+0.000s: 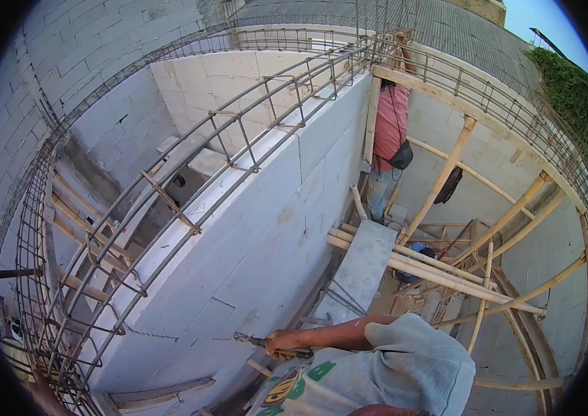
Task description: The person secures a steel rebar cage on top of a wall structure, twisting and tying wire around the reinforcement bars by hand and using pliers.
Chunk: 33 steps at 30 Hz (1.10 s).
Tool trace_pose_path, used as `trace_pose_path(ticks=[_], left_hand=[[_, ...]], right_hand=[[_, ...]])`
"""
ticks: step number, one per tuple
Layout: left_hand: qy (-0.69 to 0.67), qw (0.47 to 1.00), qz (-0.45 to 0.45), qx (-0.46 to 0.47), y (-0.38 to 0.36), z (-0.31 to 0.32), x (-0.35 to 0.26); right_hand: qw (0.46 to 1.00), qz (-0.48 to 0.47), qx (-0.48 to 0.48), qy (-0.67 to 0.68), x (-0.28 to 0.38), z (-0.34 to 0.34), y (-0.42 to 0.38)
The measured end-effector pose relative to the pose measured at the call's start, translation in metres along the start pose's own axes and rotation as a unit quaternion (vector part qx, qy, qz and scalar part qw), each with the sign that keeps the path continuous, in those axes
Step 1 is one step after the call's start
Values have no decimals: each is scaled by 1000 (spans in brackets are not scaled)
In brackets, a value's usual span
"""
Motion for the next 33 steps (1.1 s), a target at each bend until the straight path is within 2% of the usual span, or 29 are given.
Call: trace_pose_path(ticks=[7,10,14,33], left_hand=[[-94,993,75,-16,-3,1,9],[-15,1000,10,0,1,4,3],[31,999,-33,11,-1,7,-6],[85,992,-94,18,-1,8,-7]], right_hand=[[1000,4,3,3,5,1,-8],[1000,4,5,8,5,1,-6],[1000,2,-1,0,4,2,-5],[1000,0,0,-2,3,2,-5]])
Point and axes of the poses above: each hand's wrist, its own y-axis towards the middle knuckle, its own z-axis out of the palm, x = y × z, the point moved 4 cm from there along y, towards the middle knuckle, and after that the axes turned 15 degrees about -y, right-handed, at the moved point
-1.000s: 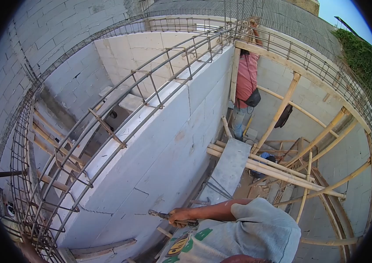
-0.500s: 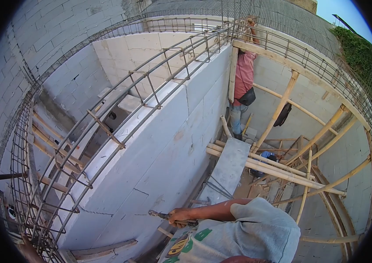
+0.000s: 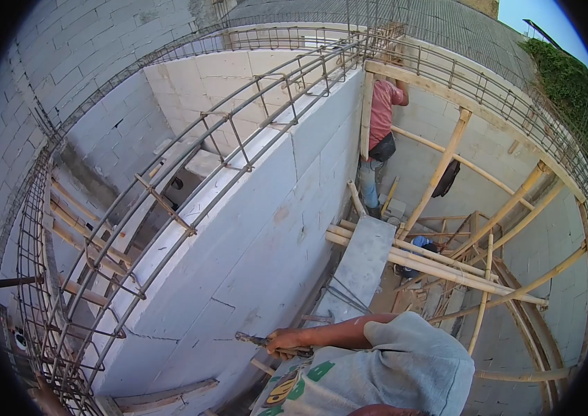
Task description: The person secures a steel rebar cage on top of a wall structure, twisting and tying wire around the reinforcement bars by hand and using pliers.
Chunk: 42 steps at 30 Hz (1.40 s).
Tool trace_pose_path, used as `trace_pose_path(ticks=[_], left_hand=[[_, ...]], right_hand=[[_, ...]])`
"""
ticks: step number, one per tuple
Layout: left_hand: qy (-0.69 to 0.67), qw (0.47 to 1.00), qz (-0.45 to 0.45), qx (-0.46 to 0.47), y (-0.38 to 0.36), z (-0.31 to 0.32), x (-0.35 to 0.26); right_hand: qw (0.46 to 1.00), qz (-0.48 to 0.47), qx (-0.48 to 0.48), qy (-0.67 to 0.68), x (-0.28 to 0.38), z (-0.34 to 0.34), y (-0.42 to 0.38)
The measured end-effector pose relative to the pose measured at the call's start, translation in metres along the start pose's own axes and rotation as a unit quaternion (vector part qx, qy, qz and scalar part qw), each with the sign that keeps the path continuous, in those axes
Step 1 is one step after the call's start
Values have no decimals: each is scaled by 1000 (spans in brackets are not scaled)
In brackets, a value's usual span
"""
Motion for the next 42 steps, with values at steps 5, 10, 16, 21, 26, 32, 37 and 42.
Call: trace_pose_path(ticks=[5,10,16,21,26,32,37,42], left_hand=[[11,1000,-12,3,-1,0,3],[24,999,-23,5,-3,-1,8],[40,998,-36,11,-4,1,10],[57,997,-49,15,-1,2,10],[72,995,-62,19,-1,4,11],[87,993,-73,26,2,7,10],[104,990,-86,31,4,8,11],[126,986,-103,38,7,10,16]], right_hand=[[1000,-2,7,8,1,0,-1],[1000,-2,-2,11,-1,-1,1],[1000,4,-2,14,-3,-1,1],[1000,3,-1,13,-6,-1,6],[1000,4,-8,2,-6,-3,7],[1000,7,-5,18,-3,-4,3],[1000,9,-7,11,-3,-5,2],[1000,8,-9,4,-4,-7,4]])
Point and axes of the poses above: each hand's wrist, its own y-axis towards the middle knuckle, its own z-axis out of the palm, x = y × z, the point moved 4 cm from there along y, towards the middle knuckle, and after that the axes turned 15 degrees about -y, right-handed, at the moved point
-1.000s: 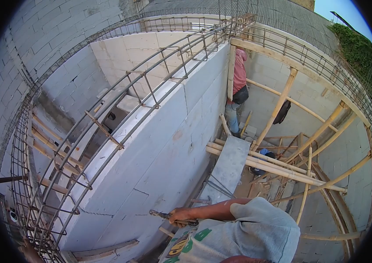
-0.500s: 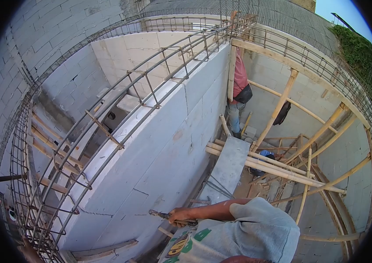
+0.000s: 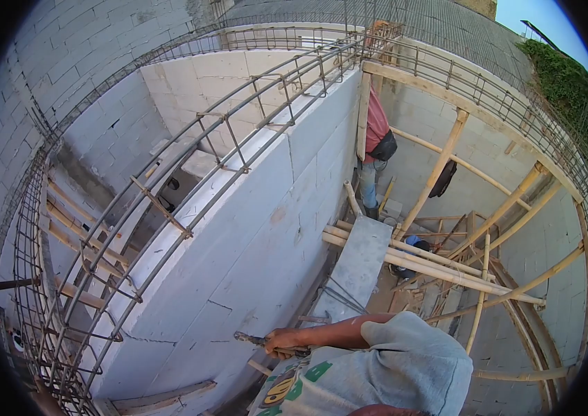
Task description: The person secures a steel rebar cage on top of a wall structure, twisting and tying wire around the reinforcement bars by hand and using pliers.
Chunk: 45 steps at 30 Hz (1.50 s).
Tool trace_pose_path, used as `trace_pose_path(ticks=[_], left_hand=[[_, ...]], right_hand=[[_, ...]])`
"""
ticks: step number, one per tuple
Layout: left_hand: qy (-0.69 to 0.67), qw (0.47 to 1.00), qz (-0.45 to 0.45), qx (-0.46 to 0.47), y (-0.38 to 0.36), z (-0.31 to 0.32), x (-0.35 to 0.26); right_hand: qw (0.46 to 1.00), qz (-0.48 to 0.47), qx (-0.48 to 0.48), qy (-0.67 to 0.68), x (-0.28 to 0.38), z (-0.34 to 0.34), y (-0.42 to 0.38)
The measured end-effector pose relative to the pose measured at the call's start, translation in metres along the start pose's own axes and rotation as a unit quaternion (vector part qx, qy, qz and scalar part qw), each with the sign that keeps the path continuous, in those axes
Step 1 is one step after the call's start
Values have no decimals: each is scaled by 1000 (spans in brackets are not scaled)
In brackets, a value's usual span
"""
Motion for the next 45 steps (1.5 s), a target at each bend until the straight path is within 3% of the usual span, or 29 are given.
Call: trace_pose_path(ticks=[22,32,39,41,43,45], left_hand=[[224,960,-147,77,38,13,38],[159,983,-75,48,20,-3,17],[205,978,-11,42,6,-2,2],[327,943,27,49,4,2,2],[657,745,110,34,0,8,7],[791,595,144,0,-3,7,9]], right_hand=[[1000,-8,-13,-6,-7,-4,6],[1000,7,-9,15,-14,-4,12],[1000,13,-11,12,-8,-3,8],[1000,8,-6,24,-9,-3,8],[1000,6,-6,9,-4,-3,2],[1000,4,-6,1,-3,-3,1]])
Point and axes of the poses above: each hand's wrist, its own y-axis towards the middle knuckle, its own z-axis out of the palm, x = y × z, the point moved 4 cm from there along y, towards the middle knuckle, and after that the axes turned 15 degrees about -y, right-handed, at the moved point
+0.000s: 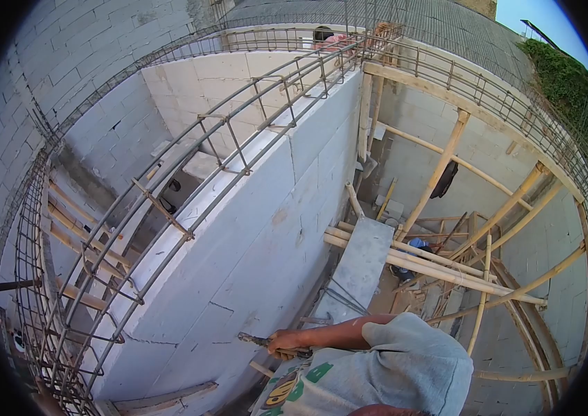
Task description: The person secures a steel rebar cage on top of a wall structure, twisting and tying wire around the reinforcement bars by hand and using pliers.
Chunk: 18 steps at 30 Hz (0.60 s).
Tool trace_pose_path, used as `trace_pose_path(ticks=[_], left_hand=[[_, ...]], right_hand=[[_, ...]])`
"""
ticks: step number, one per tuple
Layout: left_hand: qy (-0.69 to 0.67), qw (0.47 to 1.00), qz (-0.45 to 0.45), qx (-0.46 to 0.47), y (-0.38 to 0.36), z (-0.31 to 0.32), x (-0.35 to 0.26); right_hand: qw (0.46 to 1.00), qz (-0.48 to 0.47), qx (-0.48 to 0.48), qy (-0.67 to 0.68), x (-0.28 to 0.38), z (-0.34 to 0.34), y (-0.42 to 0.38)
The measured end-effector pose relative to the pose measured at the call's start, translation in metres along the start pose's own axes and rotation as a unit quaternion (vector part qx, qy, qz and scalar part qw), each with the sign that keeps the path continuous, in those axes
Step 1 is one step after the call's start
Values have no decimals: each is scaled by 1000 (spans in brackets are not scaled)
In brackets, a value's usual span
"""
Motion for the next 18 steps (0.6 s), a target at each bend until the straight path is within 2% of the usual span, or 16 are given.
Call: trace_pose_path(ticks=[2,3,5,6,7,8,9,12,18], left_hand=[[33,999,-4,-12,-2,-3,1],[-15,1000,-6,-7,-3,-5,1],[-221,975,-26,10,0,-9,6],[-380,924,-46,15,-1,-13,10],[-560,825,-78,17,-1,-16,15],[-651,752,-98,13,-5,-19,18],[-698,708,-108,7,-8,-22,20],[-753,648,-116,-9,-13,-28,24],[-785,607,-122,-27,-20,-34,27]], right_hand=[[1000,0,0,0,-2,-1,2],[1000,-1,-2,-2,-2,0,1],[1000,-2,-6,-5,1,0,-2],[1000,-4,-5,-2,-2,0,2],[1000,-5,-5,2,-8,0,9],[1000,-7,-4,5,-12,0,13],[1000,-12,-1,9,-12,0,13],[1000,-16,6,17,-12,1,13],[1000,-9,-4,1,-7,0,9]])
Point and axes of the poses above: each hand's wrist, its own y-axis towards the middle knuckle, its own z-axis out of the palm, x = y × z, the point moved 4 cm from there along y, towards the middle knuckle, and after that the axes turned 15 degrees about -y, right-handed, at the moved point
